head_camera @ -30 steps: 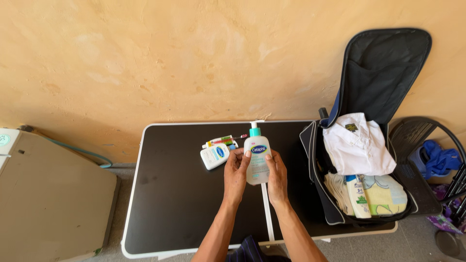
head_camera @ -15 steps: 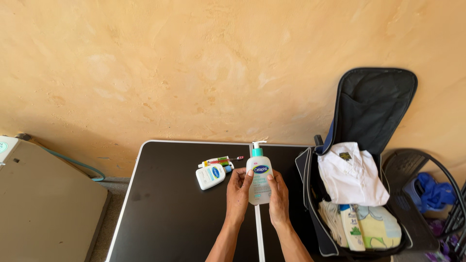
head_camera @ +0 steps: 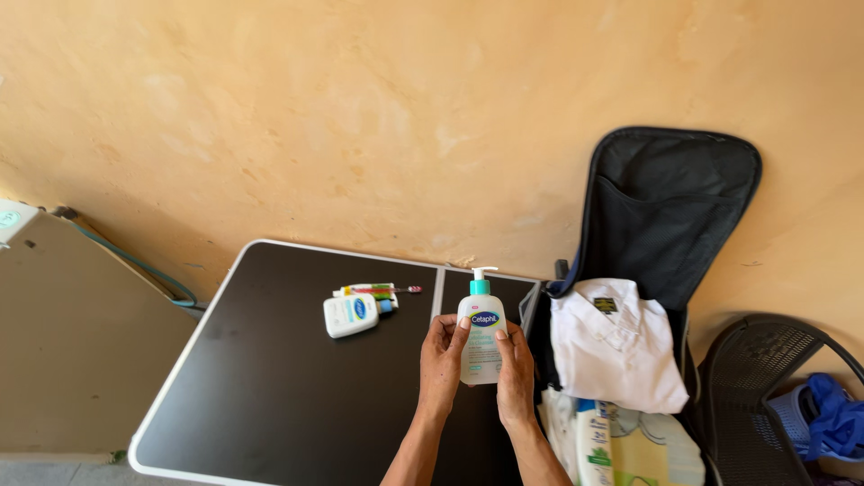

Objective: The person packs toiletries and a toothbrush into a backpack. They place a bottle of lotion, a tube of toothpaste, and a toothbrush into the bag, then close and zip it.

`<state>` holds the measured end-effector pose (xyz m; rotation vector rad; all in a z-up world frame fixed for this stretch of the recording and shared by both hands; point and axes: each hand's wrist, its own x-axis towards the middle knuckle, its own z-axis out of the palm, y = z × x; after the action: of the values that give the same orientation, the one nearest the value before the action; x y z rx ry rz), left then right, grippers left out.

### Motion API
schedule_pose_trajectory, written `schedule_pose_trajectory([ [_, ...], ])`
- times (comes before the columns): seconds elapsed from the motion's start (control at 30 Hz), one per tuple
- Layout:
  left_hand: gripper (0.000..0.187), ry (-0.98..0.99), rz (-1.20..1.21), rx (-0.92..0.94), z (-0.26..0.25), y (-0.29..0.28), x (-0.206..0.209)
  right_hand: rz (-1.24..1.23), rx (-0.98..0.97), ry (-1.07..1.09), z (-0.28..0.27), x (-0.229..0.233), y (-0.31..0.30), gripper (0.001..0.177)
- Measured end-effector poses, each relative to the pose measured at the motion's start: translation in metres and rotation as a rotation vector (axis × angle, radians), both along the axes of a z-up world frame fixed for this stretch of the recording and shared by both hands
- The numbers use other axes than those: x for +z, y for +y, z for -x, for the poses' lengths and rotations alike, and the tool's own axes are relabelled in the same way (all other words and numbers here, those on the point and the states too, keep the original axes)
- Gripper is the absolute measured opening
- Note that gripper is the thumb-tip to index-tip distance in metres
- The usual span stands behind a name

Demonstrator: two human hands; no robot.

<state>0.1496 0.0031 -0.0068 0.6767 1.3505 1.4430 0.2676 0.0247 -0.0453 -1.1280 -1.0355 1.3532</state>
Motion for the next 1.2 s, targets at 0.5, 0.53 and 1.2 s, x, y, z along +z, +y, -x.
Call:
schedule_pose_trajectory([
  [0.5, 0.042, 0.055, -0.076, 0.027, -0.183, 0.009, -0.032, 0.081, -0.001, -0.035, -0.176, -0.012, 0.004, 0.045],
  [0.53, 0.042, 0.054, -0.064, 0.023, -0.188, 0.009, -0.03, 0.077, -0.002, -0.041, -0.182, -0.01, 0.003, 0.045],
  [1.2, 0.047, 0.13, 0.051, -0.167, -0.275, -0.018, -0.043, 0.102, -0.045, -0.037, -0.285, -0.052, -0.026, 0.039],
])
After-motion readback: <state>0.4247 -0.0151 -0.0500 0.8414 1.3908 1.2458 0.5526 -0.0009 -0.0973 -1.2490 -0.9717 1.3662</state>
